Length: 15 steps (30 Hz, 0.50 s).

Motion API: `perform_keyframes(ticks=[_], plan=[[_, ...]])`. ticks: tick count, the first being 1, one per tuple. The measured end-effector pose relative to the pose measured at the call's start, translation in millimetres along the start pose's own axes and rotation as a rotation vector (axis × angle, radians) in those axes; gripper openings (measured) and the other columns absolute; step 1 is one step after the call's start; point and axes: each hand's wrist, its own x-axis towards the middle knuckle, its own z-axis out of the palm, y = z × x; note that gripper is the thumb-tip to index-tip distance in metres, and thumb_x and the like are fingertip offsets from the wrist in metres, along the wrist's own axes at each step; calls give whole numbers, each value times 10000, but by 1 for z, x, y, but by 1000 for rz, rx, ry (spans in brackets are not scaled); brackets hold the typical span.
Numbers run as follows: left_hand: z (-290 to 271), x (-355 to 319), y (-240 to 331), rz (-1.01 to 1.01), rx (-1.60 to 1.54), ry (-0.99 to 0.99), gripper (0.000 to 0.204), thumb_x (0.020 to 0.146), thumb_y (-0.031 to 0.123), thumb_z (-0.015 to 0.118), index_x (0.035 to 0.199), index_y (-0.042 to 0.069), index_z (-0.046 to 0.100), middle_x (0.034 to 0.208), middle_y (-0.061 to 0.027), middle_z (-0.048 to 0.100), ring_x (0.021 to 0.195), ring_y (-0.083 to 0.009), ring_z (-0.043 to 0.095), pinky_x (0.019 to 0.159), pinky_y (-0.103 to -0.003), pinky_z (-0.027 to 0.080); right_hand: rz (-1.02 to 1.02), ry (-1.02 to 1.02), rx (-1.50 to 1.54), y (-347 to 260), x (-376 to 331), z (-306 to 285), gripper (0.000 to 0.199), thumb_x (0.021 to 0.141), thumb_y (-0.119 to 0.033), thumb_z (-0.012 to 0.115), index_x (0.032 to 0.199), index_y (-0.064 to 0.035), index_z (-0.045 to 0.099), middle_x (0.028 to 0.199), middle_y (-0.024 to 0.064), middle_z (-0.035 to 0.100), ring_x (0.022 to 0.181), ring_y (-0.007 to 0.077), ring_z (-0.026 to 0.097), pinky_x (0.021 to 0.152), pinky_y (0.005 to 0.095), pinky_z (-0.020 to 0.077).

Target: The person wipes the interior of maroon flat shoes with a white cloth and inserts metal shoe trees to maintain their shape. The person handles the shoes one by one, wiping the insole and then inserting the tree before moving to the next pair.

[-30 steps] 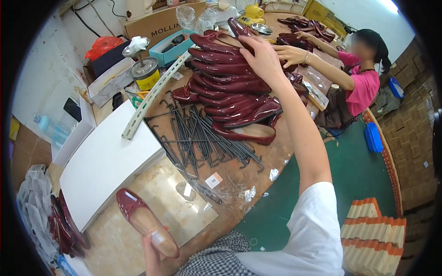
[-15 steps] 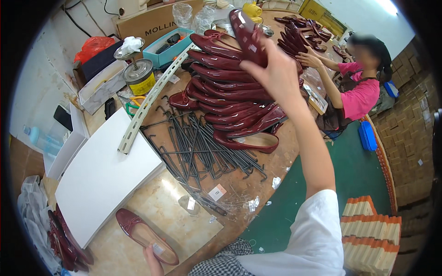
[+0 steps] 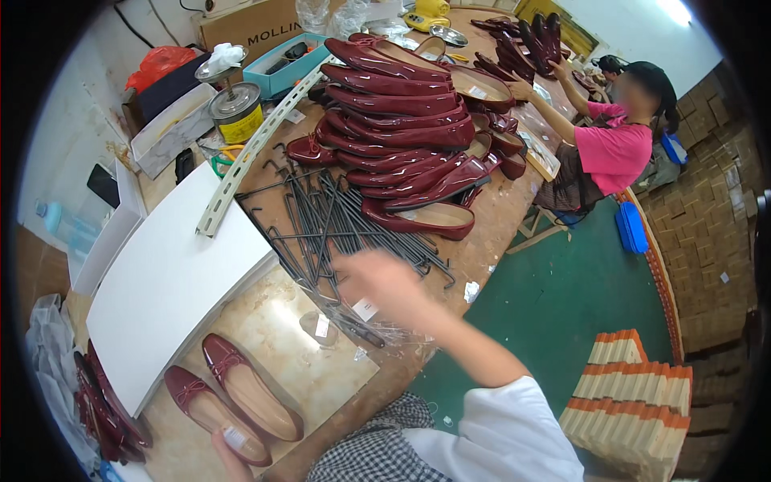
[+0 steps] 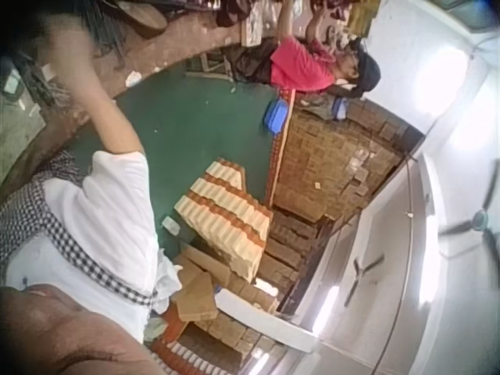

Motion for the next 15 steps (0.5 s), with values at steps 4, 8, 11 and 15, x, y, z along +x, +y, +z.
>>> perform_keyframes(ticks=[4, 8, 11, 15], plan=[[-41, 37, -26, -15, -215, -150, 637, 926, 477, 517, 1369, 30, 414, 1281, -107, 536, 1162, -224, 521, 992, -354, 410, 263, 255, -873, 118, -29, -61, 181, 755, -183, 662, 870, -44, 663, 866, 116, 649, 935, 275, 589, 883, 406, 450], [-17, 46, -20, 233, -74, -155, 608, 929, 287, 561, 1437, 30, 346, 1339, -148, 488, 1198, -242, 505, 1010, -373, 399, 77, 113, -562, 121, -28, -102, 264, 799, -261, 701, 890, -14, 711, 769, 88, 680, 845, 200, 617, 860, 374, 460], [8, 20, 28, 238, 676, -31, 607, 895, 166, 601, 1431, 17, 359, 1321, -181, 503, 1202, -277, 509, 998, -381, 411, 381, 249, 406, 84, -20, -105, 249, 846, -245, 694, 898, -2, 704, 733, 39, 660, 726, 88, 577, 716, 295, 480], [30, -19, 34, 942, 868, 135, 587, 772, 84, 699, 1319, 13, 501, 1213, -198, 579, 1144, -313, 547, 985, -405, 418, 345, 338, 800, 8, -23, -86, 225, 910, -225, 650, 876, -4, 676, 766, -34, 653, 660, 34, 569, 572, 224, 452]])
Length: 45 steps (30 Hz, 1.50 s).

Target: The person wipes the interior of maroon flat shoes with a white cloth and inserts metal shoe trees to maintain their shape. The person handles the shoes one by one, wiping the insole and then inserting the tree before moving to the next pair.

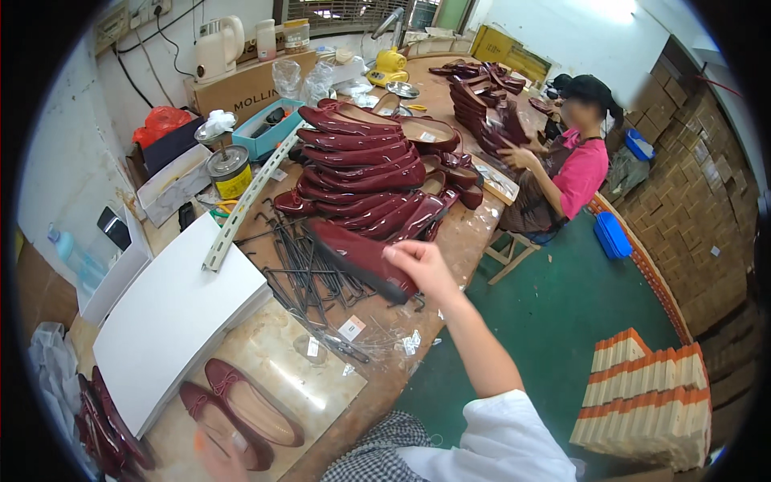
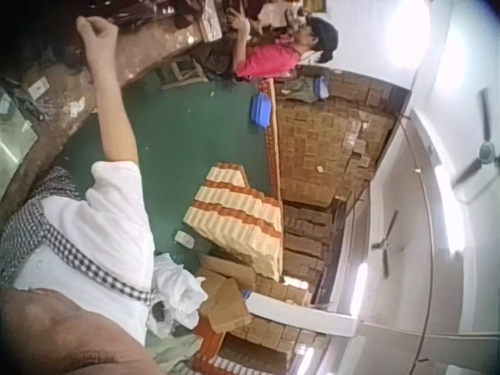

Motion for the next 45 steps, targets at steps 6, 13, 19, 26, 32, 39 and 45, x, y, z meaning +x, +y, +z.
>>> perform_keyframes(ticks=[6, 13, 19, 26, 32, 39, 45], plan=[[5, -13, 79, 459, -17, -444, 420, 627, 140, 797, 1008, 18, 668, 999, -179, 641, 997, -359, 576, 956, -440, 425, -858, -182, -955, 17, -100, 111, 128, 783, -219, 696, 859, -121, 663, 703, 33, 607, 597, 195, 610, 531, 309, 488], [8, -17, 69, 464, 41, -481, 331, 642, 152, 795, 926, 26, 681, 814, -132, 629, 817, -315, 565, 794, -405, 424, -882, -533, -870, 111, -169, 166, 147, 812, -234, 624, 829, -100, 565, 780, 63, 542, 626, 229, 606, 532, 355, 488], [59, -31, -13, 828, 142, -355, 909, 781, 560, 689, 1468, 91, 324, 1359, -187, 507, 757, -273, 601, 686, -421, 521, -656, -643, -882, 110, -162, 165, 182, 840, -247, 619, 856, -69, 584, 804, 76, 554, 693, 268, 637, 562, 390, 502], [-2, -12, 60, 270, 34, -583, 582, 677, 321, 787, 1182, 82, 623, 1008, -162, 605, 918, -356, 581, 815, -439, 463, -736, -730, -932, 78, -124, 184, 109, 726, -184, 605, 762, -89, 644, 787, 109, 636, 758, 303, 622, 656, 422, 509], [17, -4, 115, 733, -78, -581, 484, 736, 290, 734, 1163, 93, 617, 1134, -95, 568, 1083, -304, 537, 936, -378, 436, -666, -358, -1048, 64, -96, 154, 206, 760, -161, 589, 916, -119, 716, 1015, 86, 621, 1035, 278, 542, 862, 420, 437], [40, 1, 106, 686, -31, -693, 249, 780, 229, 691, 950, 52, 647, 870, -78, 598, 911, -250, 562, 872, -368, 445, -780, -478, -1137, 99, -86, 203, 292, 811, -141, 557, 1066, -105, 696, 1443, 134, 393, 1370, 365, 306, 1097, 537, 272], [42, 19, 104, 655, -58, -810, 233, 792, 238, 686, 939, 59, 663, 833, -85, 606, 863, -248, 575, 819, -364, 456, -709, -689, -1247, 76, -81, 197, 347, 811, -168, 577, 1144, -117, 657, 1468, 137, 355, 1383, 375, 277, 1099, 576, 250]])
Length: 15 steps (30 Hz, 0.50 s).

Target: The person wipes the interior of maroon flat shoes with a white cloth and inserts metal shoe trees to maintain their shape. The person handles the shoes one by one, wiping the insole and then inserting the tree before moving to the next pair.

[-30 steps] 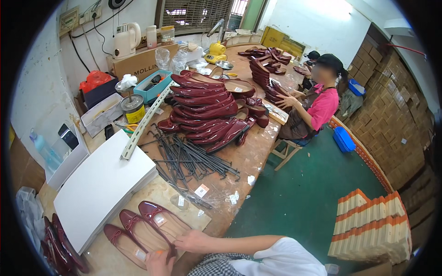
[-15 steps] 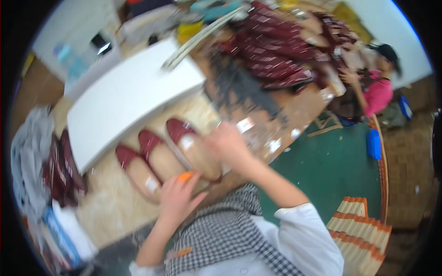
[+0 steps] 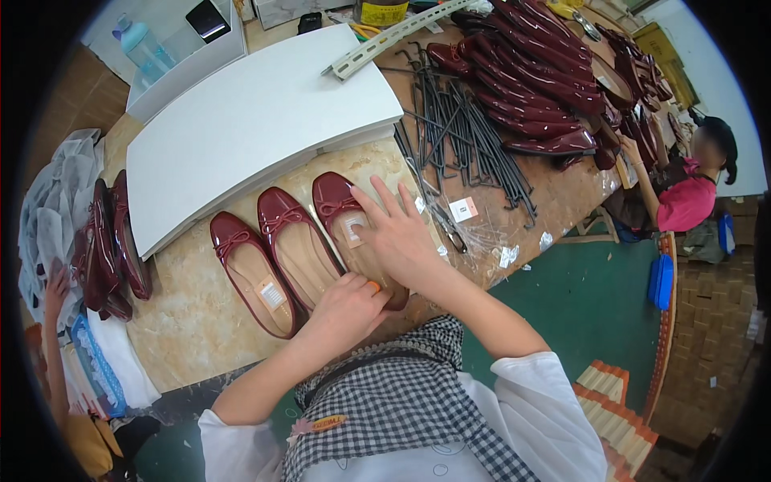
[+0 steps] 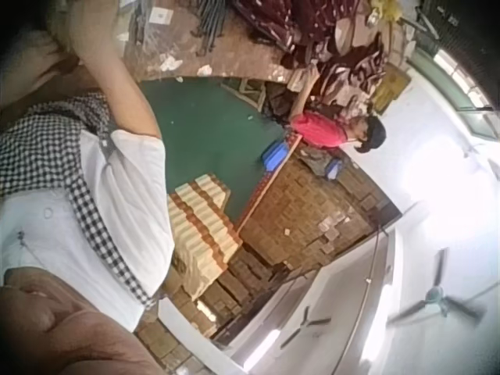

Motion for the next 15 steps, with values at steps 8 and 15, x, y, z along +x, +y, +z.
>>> perform_keyframes(ticks=[8, 15], plan=[[-6, 3, -4, 42, 16, 58, 232, 760, 251, 709, 907, 77, 663, 847, -75, 613, 850, -249, 589, 778, -366, 476, 74, 147, 157, 0, 3, 20, 291, 832, -327, 630, 1015, -111, 695, 1466, 132, 376, 1392, 360, 268, 1114, 558, 226], [-134, 41, -161, -266, 539, 693, 582, 827, 352, 663, 1353, 167, 496, 1406, -214, 417, 1305, -401, 360, 1072, -525, 294, 155, 7, 279, 2, -40, -25, 220, 841, -266, 656, 995, -114, 693, 1436, 133, 417, 1382, 373, 280, 1113, 551, 245]])
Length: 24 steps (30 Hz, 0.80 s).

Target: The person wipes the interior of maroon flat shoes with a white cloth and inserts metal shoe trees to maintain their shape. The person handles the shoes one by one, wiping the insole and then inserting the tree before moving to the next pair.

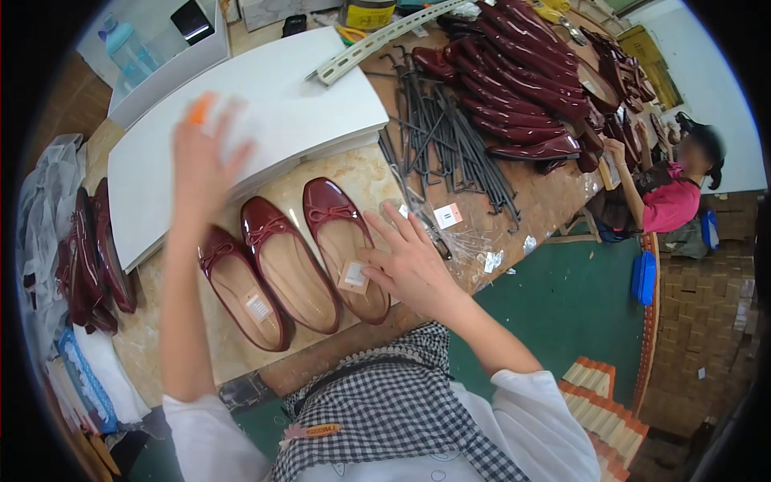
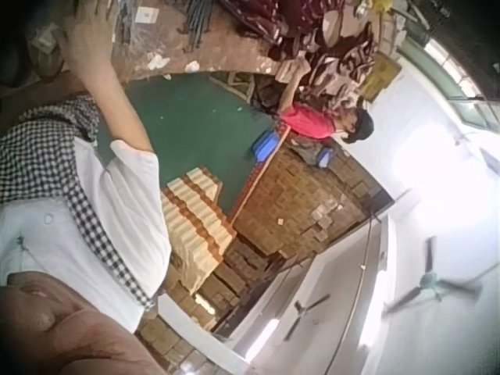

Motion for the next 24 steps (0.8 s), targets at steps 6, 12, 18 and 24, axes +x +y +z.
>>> perform_keyframes(ticks=[6, 12, 18, 24], plan=[[45, -1, -80, -497, 350, -436, 647, 939, 548, 411, 1487, 222, 301, 1504, -199, 304, 1416, -362, 227, 1056, -659, 216, -357, 224, 505, -46, -8, -82, 273, 778, -153, 667, 1039, -74, 683, 890, 80, 670, 763, 280, 630, 689, 367, 514], [53, -6, -64, -429, 275, -210, 491, 929, 429, 506, 1331, 147, 519, 1272, -186, 525, 1161, -337, 514, 904, -468, 440, -781, 684, 308, -98, -20, -152, 190, 887, -207, 557, 1007, -114, 671, 748, 51, 624, 632, 182, 615, 572, 289, 513], [-5, -9, -13, -534, -296, 70, 277, 927, 237, 537, 1007, -2, 653, 774, -100, 592, 719, -186, 548, 693, -334, 459, -767, 847, 426, -82, -21, -135, 349, 917, -320, 547, 1222, -156, 584, 816, 54, 582, 679, 195, 603, 611, 297, 522], [-81, -78, 143, -84, -1038, 63, 75, 767, 128, 649, 749, 74, 599, 775, -24, 567, 746, -198, 551, 688, -360, 459, 308, 393, 1469, -64, 28, -64, 444, 943, -200, 525, 1330, -13, 413, 1167, 141, 592, 993, 218, 615, 839, 358, 507]])
